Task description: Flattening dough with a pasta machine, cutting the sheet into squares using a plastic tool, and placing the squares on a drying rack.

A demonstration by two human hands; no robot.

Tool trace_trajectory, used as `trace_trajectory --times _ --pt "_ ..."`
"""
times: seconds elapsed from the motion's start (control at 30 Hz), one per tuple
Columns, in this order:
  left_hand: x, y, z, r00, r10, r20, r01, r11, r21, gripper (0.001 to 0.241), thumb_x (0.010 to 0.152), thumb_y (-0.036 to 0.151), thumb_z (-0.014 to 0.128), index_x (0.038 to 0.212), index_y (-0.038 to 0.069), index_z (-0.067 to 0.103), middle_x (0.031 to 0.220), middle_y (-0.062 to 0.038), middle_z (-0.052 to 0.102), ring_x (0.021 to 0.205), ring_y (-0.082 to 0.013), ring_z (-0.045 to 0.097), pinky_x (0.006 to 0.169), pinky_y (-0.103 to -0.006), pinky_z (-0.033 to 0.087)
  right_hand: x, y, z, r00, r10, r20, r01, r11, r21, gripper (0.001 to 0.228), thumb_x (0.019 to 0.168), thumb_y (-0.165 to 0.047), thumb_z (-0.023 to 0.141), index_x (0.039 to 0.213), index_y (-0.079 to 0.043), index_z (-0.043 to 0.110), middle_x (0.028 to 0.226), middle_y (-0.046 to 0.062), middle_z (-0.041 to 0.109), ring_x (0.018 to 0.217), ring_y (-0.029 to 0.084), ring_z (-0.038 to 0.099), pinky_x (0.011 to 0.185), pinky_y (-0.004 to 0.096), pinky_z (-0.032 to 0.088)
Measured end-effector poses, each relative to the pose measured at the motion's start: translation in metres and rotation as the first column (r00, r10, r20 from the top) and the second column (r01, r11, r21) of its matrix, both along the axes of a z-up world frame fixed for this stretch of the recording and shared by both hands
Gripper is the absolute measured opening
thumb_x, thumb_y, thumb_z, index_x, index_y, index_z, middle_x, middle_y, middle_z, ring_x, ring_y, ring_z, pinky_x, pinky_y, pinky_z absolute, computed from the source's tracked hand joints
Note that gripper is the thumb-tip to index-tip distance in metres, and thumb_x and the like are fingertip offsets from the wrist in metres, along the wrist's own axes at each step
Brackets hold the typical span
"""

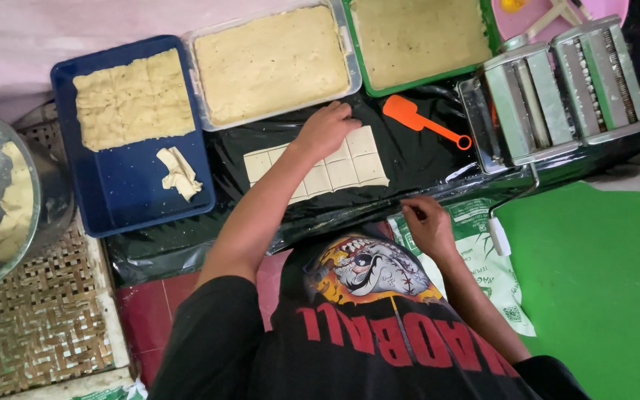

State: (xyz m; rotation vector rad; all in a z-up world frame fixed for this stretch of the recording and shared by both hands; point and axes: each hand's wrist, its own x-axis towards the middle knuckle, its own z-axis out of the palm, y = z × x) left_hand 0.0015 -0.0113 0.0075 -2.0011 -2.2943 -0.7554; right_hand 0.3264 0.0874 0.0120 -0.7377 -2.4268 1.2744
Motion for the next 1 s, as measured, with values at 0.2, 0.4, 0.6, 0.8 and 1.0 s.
trace_trajectory --times 0.2,0.4,0.6,0.8,1.0 --pt "-0.008 -0.005 -0.016 0.999 0.037 -0.023 -0.037 0.999 0.009 0.010 0.082 0.002 0.061 0.089 0.005 0.066 0.095 -0.011 0.064 0.099 -0.0332 0.063 0.085 -0.0437 0.054 -0.001 -0.004 0.006 1.000 -0.001 0.002 0.001 1.000 0.021 0.017 0.095 -0.009 0.070 0.109 -0.002 0.075 0.113 0.015 0.072 0.089 0.021 0.072 0.071 0.030 0.058" --pt "-0.021 -0.080 0.009 0.958 0.194 0.212 -0.207 0.978 0.040 0.005 0.091 0.005 0.061 0.091 0.006 0.066 0.092 -0.015 0.065 0.095 -0.0371 0.064 0.081 -0.0487 0.053 -0.005 -0.009 0.002 1.000 0.029 -0.001 -0.029 0.999 0.040 0.015 0.095 -0.008 0.070 0.107 -0.002 0.075 0.107 0.014 0.072 0.082 0.020 0.070 0.068 0.030 0.056" --pt "-0.028 -0.200 0.052 0.898 0.391 0.201 -0.408 0.912 0.050 0.007 0.092 0.003 0.063 0.096 0.006 0.068 0.096 -0.017 0.068 0.098 -0.0405 0.065 0.084 -0.0495 0.053 -0.028 -0.027 0.015 0.995 0.096 0.020 -0.097 0.992 0.078 0.013 0.095 -0.006 0.070 0.107 -0.001 0.075 0.103 0.013 0.071 0.079 0.016 0.068 0.066 0.029 0.053" --pt "-0.041 -0.309 0.066 0.799 0.577 0.169 -0.598 0.794 0.114 0.004 0.097 0.005 0.067 0.101 0.004 0.068 0.099 -0.017 0.069 0.097 -0.0401 0.066 0.085 -0.0488 0.054 -0.061 -0.055 0.026 0.988 0.153 -0.032 -0.152 0.988 0.028 0.014 0.096 -0.006 0.070 0.108 0.000 0.074 0.101 0.012 0.071 0.078 0.016 0.067 0.068 0.029 0.052" --pt "-0.043 -0.371 0.070 0.679 0.709 0.189 -0.734 0.665 0.140 0.006 0.097 0.003 0.070 0.103 0.003 0.070 0.102 -0.017 0.071 0.099 -0.0392 0.067 0.085 -0.0476 0.054 -0.089 -0.081 0.035 0.969 0.247 -0.015 -0.246 0.969 0.029 0.014 0.096 -0.006 0.070 0.109 0.000 0.074 0.102 0.013 0.071 0.079 0.018 0.067 0.069 0.030 0.052"
